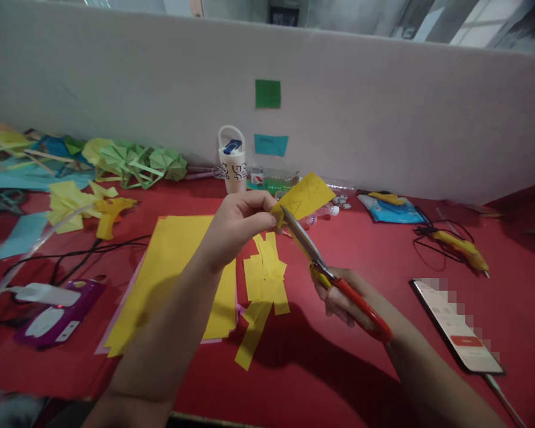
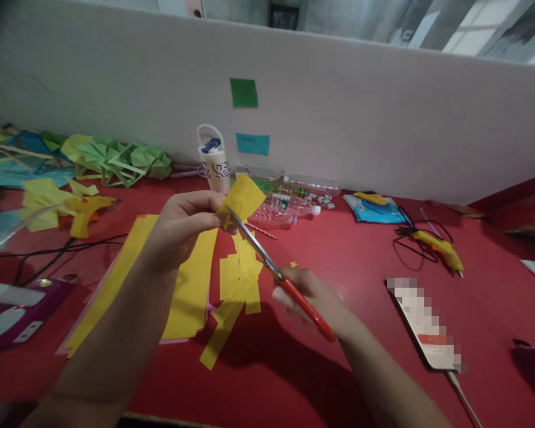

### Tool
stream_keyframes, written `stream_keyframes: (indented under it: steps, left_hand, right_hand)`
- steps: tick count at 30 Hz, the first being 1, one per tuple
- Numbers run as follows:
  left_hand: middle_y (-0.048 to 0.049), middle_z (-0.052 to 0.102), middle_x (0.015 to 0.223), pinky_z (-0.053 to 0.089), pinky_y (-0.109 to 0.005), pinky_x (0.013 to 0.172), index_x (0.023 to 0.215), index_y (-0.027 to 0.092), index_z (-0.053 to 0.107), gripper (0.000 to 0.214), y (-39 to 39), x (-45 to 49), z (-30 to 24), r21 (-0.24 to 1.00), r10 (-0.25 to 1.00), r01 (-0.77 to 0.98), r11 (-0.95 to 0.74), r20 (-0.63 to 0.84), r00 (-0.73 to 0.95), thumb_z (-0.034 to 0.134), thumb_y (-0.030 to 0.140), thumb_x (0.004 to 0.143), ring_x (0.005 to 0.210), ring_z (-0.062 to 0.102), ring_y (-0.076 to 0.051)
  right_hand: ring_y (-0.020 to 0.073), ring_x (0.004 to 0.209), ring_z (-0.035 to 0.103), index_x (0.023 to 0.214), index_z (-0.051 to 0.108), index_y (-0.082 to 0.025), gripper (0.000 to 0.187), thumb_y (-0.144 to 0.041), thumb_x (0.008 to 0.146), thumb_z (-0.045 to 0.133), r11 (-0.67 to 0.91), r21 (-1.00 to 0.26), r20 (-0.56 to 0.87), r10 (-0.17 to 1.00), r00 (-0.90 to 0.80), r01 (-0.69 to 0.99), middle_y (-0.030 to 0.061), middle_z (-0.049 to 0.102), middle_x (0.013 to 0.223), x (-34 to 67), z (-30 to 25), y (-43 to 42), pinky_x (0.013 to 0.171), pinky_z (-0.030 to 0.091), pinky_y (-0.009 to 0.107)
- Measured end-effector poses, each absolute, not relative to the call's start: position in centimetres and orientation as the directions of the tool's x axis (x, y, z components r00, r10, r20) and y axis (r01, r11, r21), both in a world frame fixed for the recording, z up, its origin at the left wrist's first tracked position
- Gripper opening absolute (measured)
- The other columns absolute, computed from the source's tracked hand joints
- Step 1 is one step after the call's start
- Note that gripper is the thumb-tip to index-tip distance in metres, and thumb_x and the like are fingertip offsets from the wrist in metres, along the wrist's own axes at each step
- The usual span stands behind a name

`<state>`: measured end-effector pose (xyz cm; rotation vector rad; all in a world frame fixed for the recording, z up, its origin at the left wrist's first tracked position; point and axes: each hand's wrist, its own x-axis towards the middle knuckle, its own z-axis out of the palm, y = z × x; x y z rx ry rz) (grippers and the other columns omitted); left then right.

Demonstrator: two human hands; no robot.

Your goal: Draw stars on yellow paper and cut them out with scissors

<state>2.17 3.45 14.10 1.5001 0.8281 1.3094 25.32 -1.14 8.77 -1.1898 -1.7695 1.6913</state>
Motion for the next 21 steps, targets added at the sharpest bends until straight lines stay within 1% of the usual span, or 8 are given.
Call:
stream_keyframes:
  steps: [5,11,15,18,21]
  left_hand:
    - [0.0000,0.064,0.062,0.045,-0.029,0.062,0.058,0.019,0.065,0.009,3.40,2.10,14.11,0.941,0.918,-0.069,-0.330,0.337,0.208,0.061,0.017,0.065,0.063,0.056,-0.014]
    - [-0.0004,0.064,0.060,0.045,-0.029,0.060,0.056,0.020,0.064,0.008,3.54,2.02,14.23,0.938,0.915,-0.055,-0.341,0.345,0.207,0.060,0.018,0.063,0.062,0.056,-0.014]
    - [-0.0001,0.064,0.060,0.045,-0.028,0.061,0.059,0.019,0.065,0.007,3.50,2.05,14.20,0.941,0.915,-0.071,-0.332,0.339,0.218,0.062,0.020,0.066,0.061,0.057,-0.013]
    - [-0.0005,0.064,0.060,0.046,-0.027,0.060,0.061,0.018,0.065,0.010,3.36,2.36,14.21,0.958,0.922,-0.051,-0.281,0.285,0.264,0.067,0.025,0.068,0.061,0.058,-0.013]
    - [-0.0001,0.063,0.060,0.048,-0.026,0.059,0.060,0.018,0.065,0.013,3.24,2.72,14.23,0.967,0.928,-0.056,-0.249,0.255,0.273,0.066,0.026,0.070,0.059,0.057,-0.012]
  right_hand:
    - [0.0046,0.038,0.036,0.068,0.040,-0.022,0.038,-0.050,0.081,0.062,-0.111,-0.945,-0.263,0.819,-0.510,0.309,-0.0071,0.043,0.053,25.50,8.52,-1.15,0.035,0.027,0.017]
    - [0.0064,0.037,0.038,0.067,0.040,-0.023,0.044,-0.060,0.081,0.060,-0.059,-0.949,-0.221,0.824,-0.521,0.309,-0.0087,0.039,0.046,25.53,8.33,-1.12,0.036,0.033,0.019]
    - [0.0056,0.037,0.036,0.068,0.039,-0.023,0.051,-0.068,0.080,0.060,-0.067,-0.958,-0.210,0.824,-0.527,0.277,-0.0090,0.039,0.049,25.32,8.52,-1.17,0.035,0.030,0.019]
    - [0.0056,0.037,0.036,0.070,0.042,-0.023,0.053,-0.073,0.080,0.058,-0.066,-0.966,-0.193,0.824,-0.532,0.249,-0.0076,0.042,0.052,25.19,8.33,-1.21,0.034,0.027,0.019]
    - [0.0056,0.037,0.035,0.071,0.043,-0.023,0.055,-0.075,0.081,0.057,-0.050,-0.976,-0.158,0.833,-0.530,0.213,-0.0072,0.043,0.052,25.07,7.96,-1.21,0.035,0.030,0.020]
